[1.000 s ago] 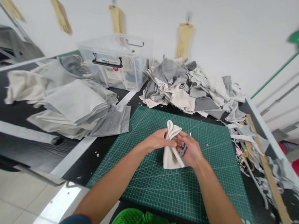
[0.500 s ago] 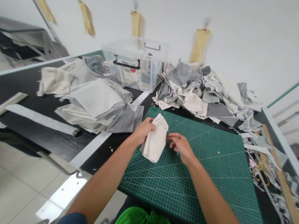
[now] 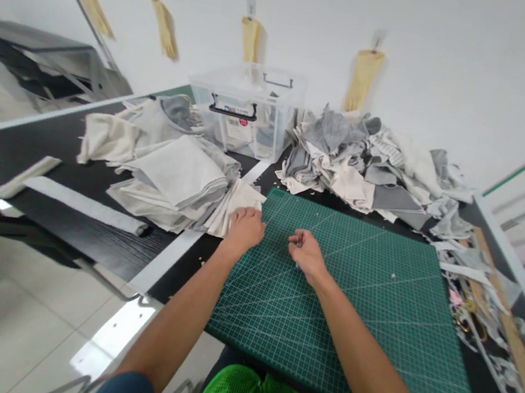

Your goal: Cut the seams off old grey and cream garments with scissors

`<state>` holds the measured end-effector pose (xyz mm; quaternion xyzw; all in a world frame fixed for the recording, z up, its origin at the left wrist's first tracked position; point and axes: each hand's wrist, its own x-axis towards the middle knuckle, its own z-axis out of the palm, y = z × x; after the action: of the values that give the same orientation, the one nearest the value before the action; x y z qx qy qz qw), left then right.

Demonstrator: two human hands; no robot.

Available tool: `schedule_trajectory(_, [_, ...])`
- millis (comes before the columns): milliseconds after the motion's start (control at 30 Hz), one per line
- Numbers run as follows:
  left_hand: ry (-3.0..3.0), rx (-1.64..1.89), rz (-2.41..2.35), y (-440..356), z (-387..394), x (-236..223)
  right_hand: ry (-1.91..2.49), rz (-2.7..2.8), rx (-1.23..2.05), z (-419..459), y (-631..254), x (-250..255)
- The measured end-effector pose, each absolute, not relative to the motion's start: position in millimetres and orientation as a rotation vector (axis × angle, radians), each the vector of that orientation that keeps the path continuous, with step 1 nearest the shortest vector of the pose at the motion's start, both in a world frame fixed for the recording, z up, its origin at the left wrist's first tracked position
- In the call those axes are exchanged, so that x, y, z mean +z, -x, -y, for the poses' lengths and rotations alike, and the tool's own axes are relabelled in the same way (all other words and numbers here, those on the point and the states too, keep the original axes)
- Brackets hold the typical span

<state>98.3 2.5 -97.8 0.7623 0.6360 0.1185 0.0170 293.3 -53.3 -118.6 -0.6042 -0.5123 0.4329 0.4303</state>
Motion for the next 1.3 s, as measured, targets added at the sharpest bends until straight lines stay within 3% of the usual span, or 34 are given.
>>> schedule_trajectory(267, [-2.457,0.305,-1.919,-91,-15,-113,1.639,1.58,0.724,58,-317,-112])
schedule_trajectory(700, [-2.353,0.303,-1.934,-22,-40,-118,1.619,1.692,0.675,42,-292,-119])
schedule_trajectory(1000, [-2.313,0.35,-1.982,11,-56,-116,1.605,1.781,0.722,18,-220,-117])
schedule_trajectory(1300, [-2.288,0.627,-1.951,-48,-33,-108,1.682,1.692,0.651,4,-214,-113])
